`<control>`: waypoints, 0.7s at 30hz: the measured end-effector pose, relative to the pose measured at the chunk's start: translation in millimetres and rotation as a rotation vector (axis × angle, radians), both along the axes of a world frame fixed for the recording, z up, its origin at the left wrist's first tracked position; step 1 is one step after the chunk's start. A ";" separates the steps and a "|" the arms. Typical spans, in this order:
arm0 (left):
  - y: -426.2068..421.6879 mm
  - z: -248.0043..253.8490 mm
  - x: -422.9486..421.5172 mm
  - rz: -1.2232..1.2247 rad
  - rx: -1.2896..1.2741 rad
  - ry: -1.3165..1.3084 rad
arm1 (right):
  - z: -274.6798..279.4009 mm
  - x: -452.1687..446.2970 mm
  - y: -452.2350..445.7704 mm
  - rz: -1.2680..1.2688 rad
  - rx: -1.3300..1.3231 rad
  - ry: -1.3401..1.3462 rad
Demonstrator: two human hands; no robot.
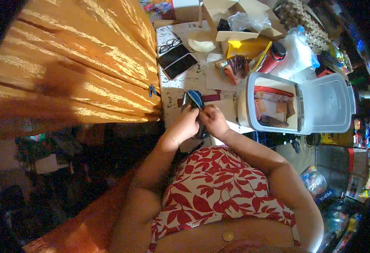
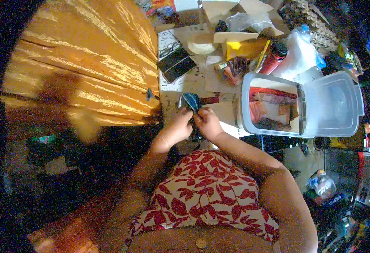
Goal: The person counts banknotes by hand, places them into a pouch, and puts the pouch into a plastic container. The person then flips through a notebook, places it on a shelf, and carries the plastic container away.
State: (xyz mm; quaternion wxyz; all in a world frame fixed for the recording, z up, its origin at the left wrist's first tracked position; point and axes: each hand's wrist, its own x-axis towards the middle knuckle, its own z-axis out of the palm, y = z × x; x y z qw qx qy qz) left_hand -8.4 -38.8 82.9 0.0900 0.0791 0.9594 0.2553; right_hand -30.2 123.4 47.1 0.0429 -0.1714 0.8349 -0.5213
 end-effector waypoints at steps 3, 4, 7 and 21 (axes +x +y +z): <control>-10.3 34.7 -2.4 0.300 0.104 0.043 | -1.2 3.1 10.9 0.006 -0.032 -0.106; -15.1 53.6 -5.0 0.255 -0.074 0.218 | 1.2 4.4 14.4 0.058 -0.048 -0.071; -43.5 11.8 -32.1 0.234 0.420 0.148 | 13.2 10.6 17.0 0.186 -0.161 -0.065; -16.5 41.2 -23.0 -0.023 0.678 -0.338 | 33.2 -29.5 40.7 0.428 0.031 0.252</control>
